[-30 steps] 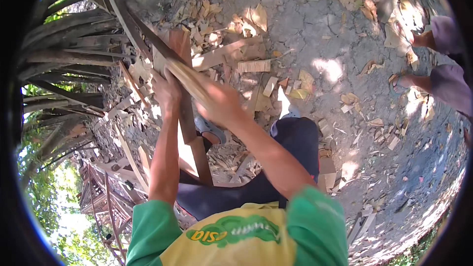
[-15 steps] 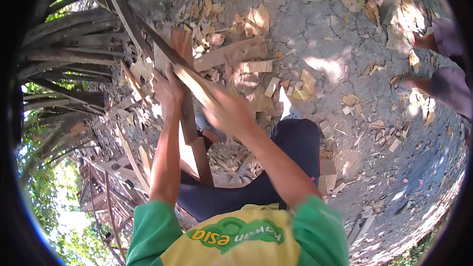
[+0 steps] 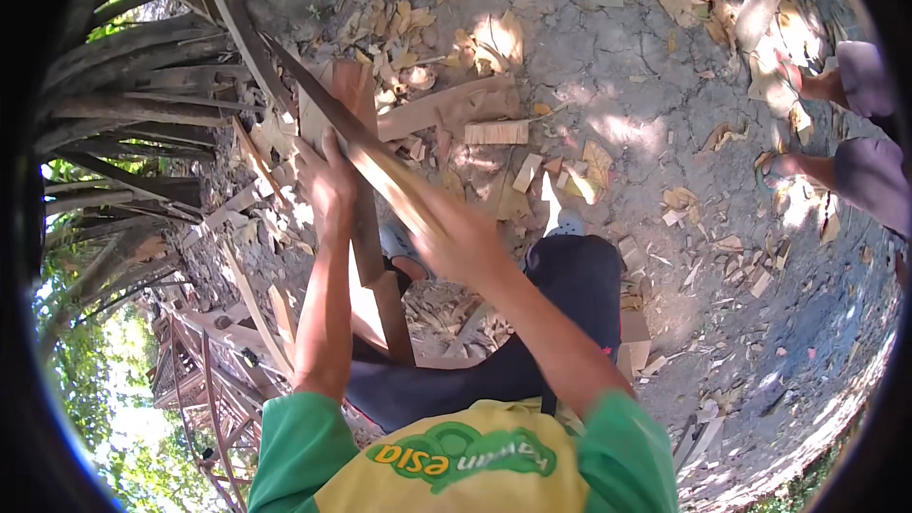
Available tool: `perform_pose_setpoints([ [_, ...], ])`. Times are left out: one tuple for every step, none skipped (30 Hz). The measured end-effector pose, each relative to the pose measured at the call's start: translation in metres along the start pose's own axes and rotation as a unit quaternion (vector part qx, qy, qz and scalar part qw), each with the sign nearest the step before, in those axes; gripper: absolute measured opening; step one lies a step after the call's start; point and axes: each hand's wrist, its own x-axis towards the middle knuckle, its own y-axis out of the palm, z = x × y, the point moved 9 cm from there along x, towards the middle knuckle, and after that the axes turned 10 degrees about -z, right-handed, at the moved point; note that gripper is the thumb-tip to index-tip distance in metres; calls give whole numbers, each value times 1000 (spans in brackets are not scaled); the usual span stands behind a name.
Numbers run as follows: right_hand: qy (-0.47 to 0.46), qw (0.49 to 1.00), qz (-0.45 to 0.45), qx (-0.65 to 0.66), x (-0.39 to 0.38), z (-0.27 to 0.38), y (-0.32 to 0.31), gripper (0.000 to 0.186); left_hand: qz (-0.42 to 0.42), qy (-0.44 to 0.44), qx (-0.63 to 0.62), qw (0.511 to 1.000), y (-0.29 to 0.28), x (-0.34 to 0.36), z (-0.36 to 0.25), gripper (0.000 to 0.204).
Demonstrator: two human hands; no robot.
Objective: The person saws a piece of wood and then uses a chisel and hammer to remove a section.
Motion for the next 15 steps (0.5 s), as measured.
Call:
perform_pose_setpoints([
  [27,999,25,-12,32,-13,40,55,1,12,3,1000,-5,0,-4,85],
  [1,999,46,-23,62,-12,74,48,15,9,-3,1000,-7,-2,-6,85],
  [30,996,69,-40,68,-13,84,48,14,15,-4,1000,-12,-1,-11,85],
  [39,996,64,-54,67,-6,80,47,36,12,9,999,-12,-2,-12,86],
  [12,998,43,-49,61,12,66,46,44,-3,-3,999,-12,-2,-12,86],
  [55,996,52,-54,34,21,40,51,28,34,-43,998,-15,-2,-21,86],
  [75,992,58,-86,6,32,1,56,17,12,-26,999,-14,-1,-17,86],
  [92,990,57,-87,-27,44,-40,63,11,-8,6,1000,-13,-2,-12,86],
  [67,994,43,-78,-49,59,-68,65,5,-14,9,1000,-10,-1,-9,86],
  [74,992,52,-87,-67,62,-88,67,2,-12,7,1000,-6,-1,-9,86],
  [116,984,79,-112,-76,54,-92,69,13,-20,18,1000,-2,-2,-5,86],
  [98,981,93,-137,-72,52,-86,68,-1,-16,28,999,-3,-1,-5,85],
  [50,988,82,-118,-51,47,-64,63,-2,-17,26,1000,-3,-1,-4,85],
  [57,989,97,-100,-23,29,-27,58,-7,-2,25,1000,-5,-1,-7,85],
  [54,982,115,-139,5,15,8,54,12,-12,15,1000,-3,-1,-6,84],
])
